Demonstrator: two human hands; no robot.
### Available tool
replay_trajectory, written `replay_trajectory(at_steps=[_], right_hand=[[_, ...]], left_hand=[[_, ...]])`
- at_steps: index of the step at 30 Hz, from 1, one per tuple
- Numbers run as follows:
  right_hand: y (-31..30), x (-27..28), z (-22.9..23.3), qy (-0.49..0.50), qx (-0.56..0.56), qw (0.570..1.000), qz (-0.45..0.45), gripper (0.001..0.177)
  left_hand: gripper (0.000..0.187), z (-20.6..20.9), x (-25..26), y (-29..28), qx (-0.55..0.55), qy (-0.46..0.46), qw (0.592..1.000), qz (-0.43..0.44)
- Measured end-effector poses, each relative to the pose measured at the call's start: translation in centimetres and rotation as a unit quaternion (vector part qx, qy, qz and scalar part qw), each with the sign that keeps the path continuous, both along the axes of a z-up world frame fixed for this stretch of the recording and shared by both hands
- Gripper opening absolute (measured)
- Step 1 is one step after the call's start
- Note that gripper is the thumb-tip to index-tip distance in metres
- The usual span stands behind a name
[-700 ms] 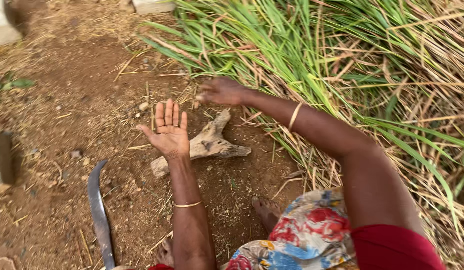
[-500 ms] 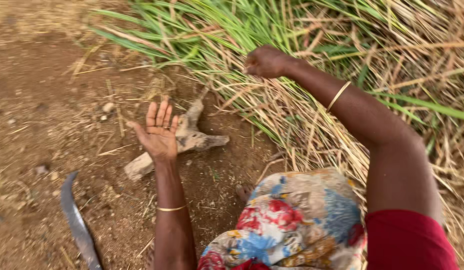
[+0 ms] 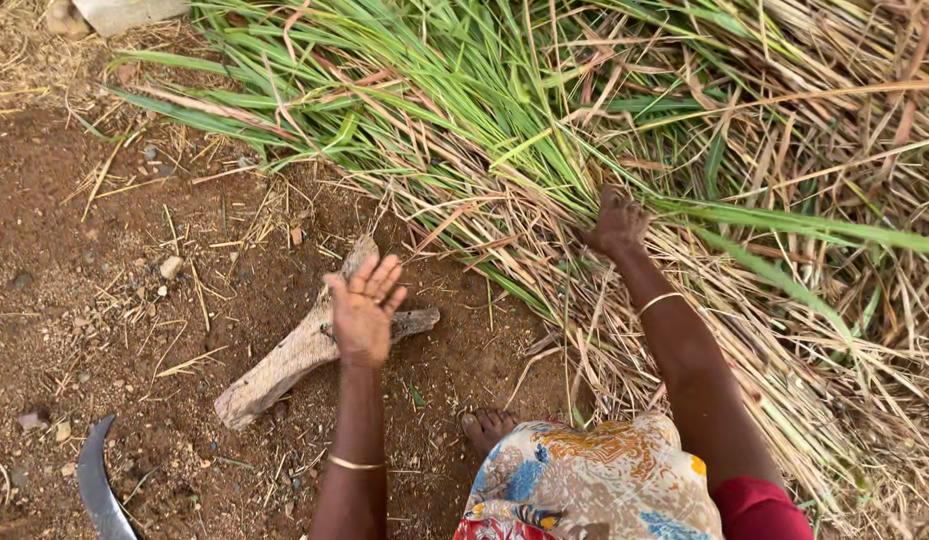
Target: The person uses a machete to cut bundles of long green grass placed on a log on the ground.
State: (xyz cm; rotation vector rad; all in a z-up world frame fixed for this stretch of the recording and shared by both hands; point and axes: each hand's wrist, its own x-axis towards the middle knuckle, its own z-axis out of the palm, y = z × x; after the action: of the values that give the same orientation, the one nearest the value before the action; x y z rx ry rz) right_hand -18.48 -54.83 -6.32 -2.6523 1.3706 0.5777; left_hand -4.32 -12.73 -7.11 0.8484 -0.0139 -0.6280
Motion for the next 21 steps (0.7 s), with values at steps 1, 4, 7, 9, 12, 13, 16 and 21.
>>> replay_trajectory(at_steps=[1,4,7,9,12,13,16,21], right_hand=[[-0.3,-0.2,-0.3,0.028,-0.019,0.999,0.011,0.095],[-1.2,-0.1,-3.0,0.065,-0.044,0.996,0.048,0.075],[-3.0,-1.3,-3.5,-0.068,-0.011,0.997,0.039,0.041],[-2.8,-1.9,-1.9,-0.066,-0.036,0.996,0.052,0.035],[-0.5,-1.8,4.5,-0.065,-0.046,0.994,0.078,0.037],[0.8,-2.1,7.1,-0.063,-0.025,0.994,0.09,0.045],[5.6,-2.0,13.1,-0.066,0.026,0.986,0.152,0.035],[16.8,-2.5,9.1,-0.038,0.041,0.98,0.19,0.03]], left_hand=[[0.092,-0.6,-0.3,-0.8,0.001,0.001,1.0,0.003],[0.09,-1.7,-1.7,-3.1,0.032,0.004,0.999,-0.023],[0.084,-1.4,-2.6,-4.0,0.057,0.007,0.996,-0.068],[0.076,-0.7,-3.1,-4.5,0.105,-0.019,0.988,-0.108],[0.079,1.0,-3.7,-6.5,0.094,-0.045,0.986,-0.128],[0.079,1.4,-4.0,-7.2,0.092,-0.042,0.987,-0.125],[0.101,2.6,-4.4,-10.9,0.048,-0.05,0.982,-0.174],[0.099,1.4,-5.6,-18.6,0.183,0.016,0.979,-0.089]])
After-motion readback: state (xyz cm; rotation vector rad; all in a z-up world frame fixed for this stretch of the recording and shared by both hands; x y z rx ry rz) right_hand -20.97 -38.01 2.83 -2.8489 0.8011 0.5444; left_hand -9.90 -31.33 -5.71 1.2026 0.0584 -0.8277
